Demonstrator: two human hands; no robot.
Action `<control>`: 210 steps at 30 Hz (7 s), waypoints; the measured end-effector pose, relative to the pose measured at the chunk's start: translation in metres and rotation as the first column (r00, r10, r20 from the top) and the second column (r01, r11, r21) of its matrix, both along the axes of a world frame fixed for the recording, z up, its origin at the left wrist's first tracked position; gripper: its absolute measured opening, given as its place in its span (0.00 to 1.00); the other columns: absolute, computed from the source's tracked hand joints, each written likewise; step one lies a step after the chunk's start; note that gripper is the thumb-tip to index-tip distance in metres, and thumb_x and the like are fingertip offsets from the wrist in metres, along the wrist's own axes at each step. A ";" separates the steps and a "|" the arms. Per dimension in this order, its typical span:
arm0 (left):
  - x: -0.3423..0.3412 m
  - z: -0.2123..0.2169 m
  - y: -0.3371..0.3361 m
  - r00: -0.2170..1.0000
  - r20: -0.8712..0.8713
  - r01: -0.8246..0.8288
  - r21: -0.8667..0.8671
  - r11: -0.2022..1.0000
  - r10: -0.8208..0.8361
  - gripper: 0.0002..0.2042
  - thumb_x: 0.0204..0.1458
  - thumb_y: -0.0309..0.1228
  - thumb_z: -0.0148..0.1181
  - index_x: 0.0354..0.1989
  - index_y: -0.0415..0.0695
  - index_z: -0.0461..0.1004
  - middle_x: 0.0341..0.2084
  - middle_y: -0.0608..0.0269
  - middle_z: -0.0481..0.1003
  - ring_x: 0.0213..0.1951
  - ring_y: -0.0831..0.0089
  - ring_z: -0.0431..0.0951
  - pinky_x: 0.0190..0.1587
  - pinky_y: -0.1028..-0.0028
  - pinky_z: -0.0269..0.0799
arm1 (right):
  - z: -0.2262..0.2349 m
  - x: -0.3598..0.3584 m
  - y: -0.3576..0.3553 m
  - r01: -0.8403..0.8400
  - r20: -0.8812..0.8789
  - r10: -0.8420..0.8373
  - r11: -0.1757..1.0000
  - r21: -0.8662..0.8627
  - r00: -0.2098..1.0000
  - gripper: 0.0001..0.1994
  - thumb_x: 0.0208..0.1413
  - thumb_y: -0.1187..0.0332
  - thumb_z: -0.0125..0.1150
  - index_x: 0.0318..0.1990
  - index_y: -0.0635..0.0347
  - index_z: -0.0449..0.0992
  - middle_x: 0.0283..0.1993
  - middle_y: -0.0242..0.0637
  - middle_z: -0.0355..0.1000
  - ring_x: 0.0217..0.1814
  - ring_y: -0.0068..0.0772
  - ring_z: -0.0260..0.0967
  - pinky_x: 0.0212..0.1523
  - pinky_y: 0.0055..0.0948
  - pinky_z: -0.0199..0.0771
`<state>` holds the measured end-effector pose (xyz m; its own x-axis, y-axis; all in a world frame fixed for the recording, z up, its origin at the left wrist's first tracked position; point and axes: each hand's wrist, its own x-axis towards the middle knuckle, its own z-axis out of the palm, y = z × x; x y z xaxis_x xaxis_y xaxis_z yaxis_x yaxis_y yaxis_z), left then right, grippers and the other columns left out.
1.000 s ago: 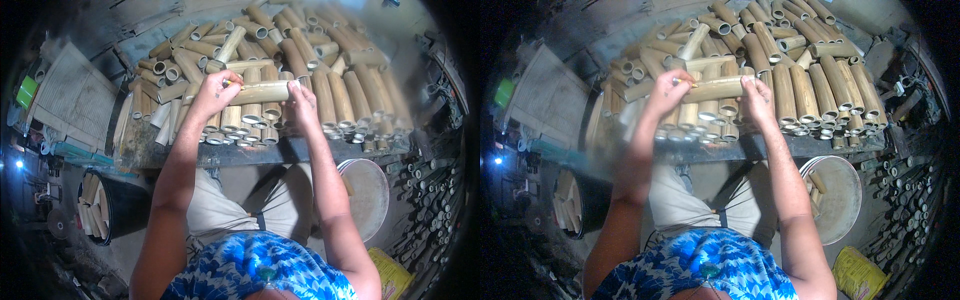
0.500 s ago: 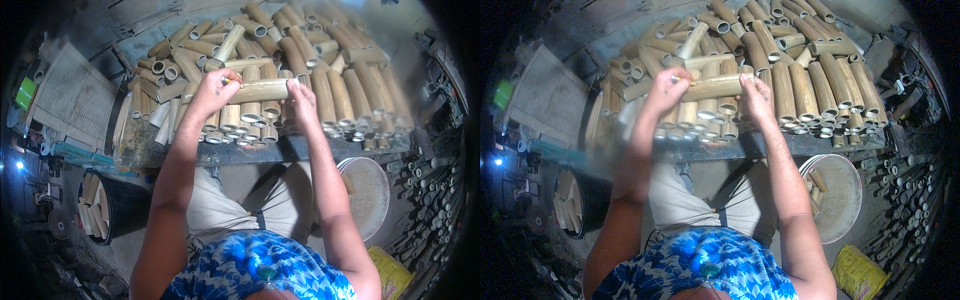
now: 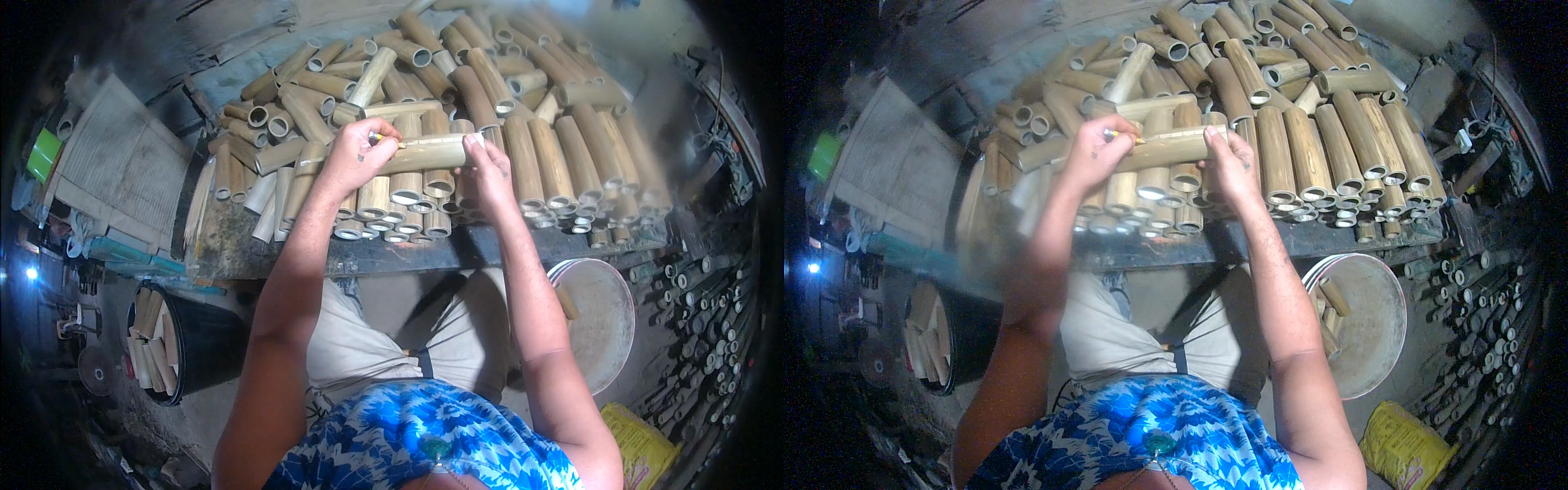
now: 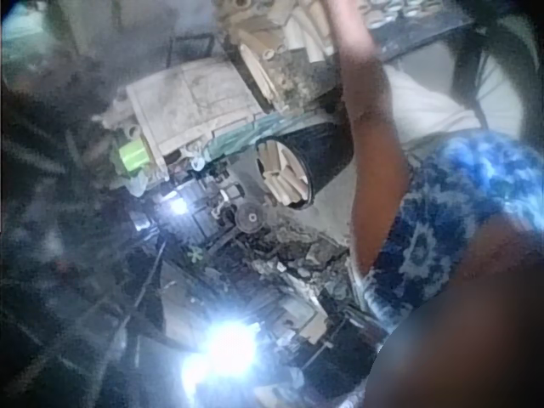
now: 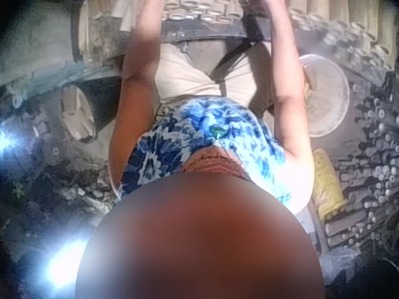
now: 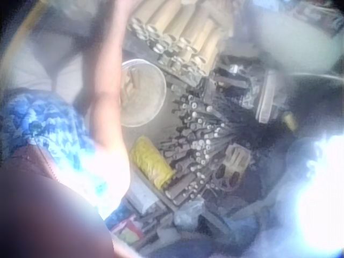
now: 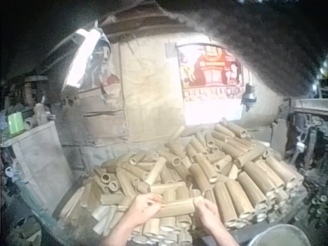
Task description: The person repeatedly picks up cylindrical wooden handles from a table and uses a small handheld tool to scrape or smooth the surface. They rotate each handle while working and place the finished pieces into a nearby bucket.
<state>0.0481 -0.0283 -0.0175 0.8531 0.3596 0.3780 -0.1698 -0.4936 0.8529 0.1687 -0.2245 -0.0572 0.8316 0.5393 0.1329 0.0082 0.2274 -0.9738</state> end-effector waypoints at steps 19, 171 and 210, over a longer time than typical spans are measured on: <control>0.005 0.010 -0.008 0.998 -0.023 0.049 -0.057 0.997 -0.051 0.08 0.48 0.29 0.57 0.33 0.38 0.79 0.22 0.65 0.77 0.27 0.82 0.73 0.31 0.79 0.70 | -0.005 0.004 0.003 -0.021 -0.014 0.021 0.999 0.042 1.000 0.17 0.62 0.55 0.54 0.39 0.62 0.75 0.32 0.31 0.73 0.31 0.19 0.67 0.33 0.22 0.70; -0.058 -0.001 0.014 0.972 -0.048 -0.202 0.338 0.919 0.231 0.13 0.48 0.37 0.67 0.30 0.38 0.79 0.23 0.52 0.77 0.28 0.61 0.79 0.32 0.67 0.71 | -0.004 0.005 -0.009 -0.056 -0.149 0.061 0.998 0.037 0.987 0.16 0.60 0.56 0.56 0.41 0.62 0.76 0.31 0.31 0.73 0.23 0.16 0.65 0.22 0.15 0.63; 0.001 -0.007 0.001 0.995 -0.096 0.027 0.079 0.997 -0.019 0.06 0.50 0.24 0.57 0.34 0.36 0.77 0.29 0.64 0.77 0.29 0.81 0.74 0.32 0.80 0.70 | -0.003 0.002 -0.005 -0.011 -0.077 0.013 1.000 0.026 0.997 0.17 0.60 0.55 0.56 0.38 0.62 0.76 0.31 0.31 0.73 0.25 0.18 0.67 0.26 0.19 0.65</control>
<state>0.0494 -0.0269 -0.0241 0.8942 0.3115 0.3216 -0.1018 -0.5580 0.8236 0.1705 -0.2300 -0.0600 0.8336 0.5462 0.0825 -0.0697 0.2521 -0.9652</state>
